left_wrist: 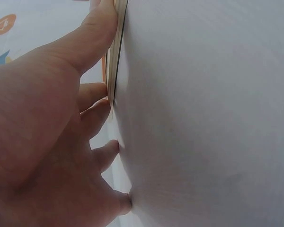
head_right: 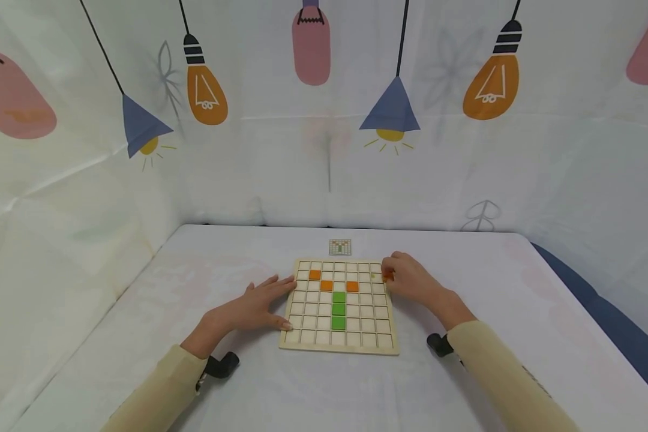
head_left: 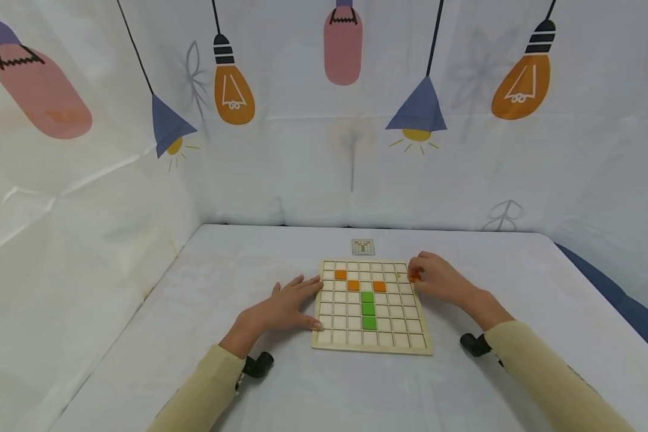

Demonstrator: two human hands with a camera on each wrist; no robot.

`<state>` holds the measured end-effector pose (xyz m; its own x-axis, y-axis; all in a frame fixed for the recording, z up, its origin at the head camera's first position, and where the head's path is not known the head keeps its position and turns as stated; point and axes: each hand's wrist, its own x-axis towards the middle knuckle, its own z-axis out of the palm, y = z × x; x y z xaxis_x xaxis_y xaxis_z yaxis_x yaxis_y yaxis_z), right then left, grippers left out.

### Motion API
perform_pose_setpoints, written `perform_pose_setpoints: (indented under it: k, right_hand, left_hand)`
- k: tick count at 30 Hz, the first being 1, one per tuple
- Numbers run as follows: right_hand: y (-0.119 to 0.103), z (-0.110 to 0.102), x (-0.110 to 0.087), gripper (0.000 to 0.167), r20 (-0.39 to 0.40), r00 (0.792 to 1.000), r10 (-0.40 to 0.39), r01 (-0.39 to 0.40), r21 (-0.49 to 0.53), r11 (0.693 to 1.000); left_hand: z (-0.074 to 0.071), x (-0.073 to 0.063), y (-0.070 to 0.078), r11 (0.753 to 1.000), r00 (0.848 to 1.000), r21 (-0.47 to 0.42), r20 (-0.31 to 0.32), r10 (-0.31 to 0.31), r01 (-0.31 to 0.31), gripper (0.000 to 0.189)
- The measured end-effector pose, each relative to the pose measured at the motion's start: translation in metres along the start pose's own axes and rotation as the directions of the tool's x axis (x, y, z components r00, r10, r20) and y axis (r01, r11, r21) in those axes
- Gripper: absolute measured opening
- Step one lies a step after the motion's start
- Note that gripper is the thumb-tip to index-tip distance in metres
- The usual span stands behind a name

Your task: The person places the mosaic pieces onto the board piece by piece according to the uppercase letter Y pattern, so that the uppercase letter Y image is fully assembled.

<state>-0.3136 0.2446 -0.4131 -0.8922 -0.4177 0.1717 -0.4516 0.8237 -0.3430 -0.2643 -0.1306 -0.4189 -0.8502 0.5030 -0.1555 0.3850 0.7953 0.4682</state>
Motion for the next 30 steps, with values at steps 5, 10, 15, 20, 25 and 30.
perform_pose_setpoints:
  k: [5, 10, 15, 20, 25, 30]
  right_hand:
    - [-0.009, 0.001, 0.006, 0.02, 0.021, 1.0, 0.007, -0.007, 0.006, 1.0]
    - [-0.015, 0.002, 0.012, 0.019, 0.026, 1.0, -0.016, 0.015, 0.012, 1.0]
    - [-0.019, 0.006, 0.017, 0.018, 0.039, 0.999, -0.014, 0.013, 0.004, 1.0]
    - [-0.023, 0.011, 0.022, 0.017, 0.048, 0.999, -0.01, 0.008, 0.034, 0.999]
    - [-0.027, 0.016, 0.026, 0.017, 0.067, 0.997, -0.032, 0.03, 0.036, 0.999]
    - [-0.029, 0.017, 0.026, 0.017, 0.062, 0.997, -0.048, 0.047, 0.013, 0.999]
  left_hand:
    - [0.0, 0.001, -0.001, 1.0, 1.0, 0.004, -0.004, -0.003, 0.003, 0.095]
    - [0.0, 0.001, -0.001, 1.0, 1.0, 0.006, -0.005, -0.002, 0.002, 0.095]
    - [-0.001, 0.0, -0.001, 1.0, 1.0, 0.001, -0.002, -0.001, 0.001, 0.095]
    - [-0.001, -0.001, -0.001, 1.0, 1.0, 0.001, -0.002, -0.002, 0.002, 0.095]
    - [0.0, 0.0, -0.002, 1.0, 1.0, -0.003, -0.005, -0.001, 0.001, 0.095]
    - [0.0, 0.0, -0.003, 1.0, 1.0, 0.005, -0.003, 0.008, -0.008, 0.095]
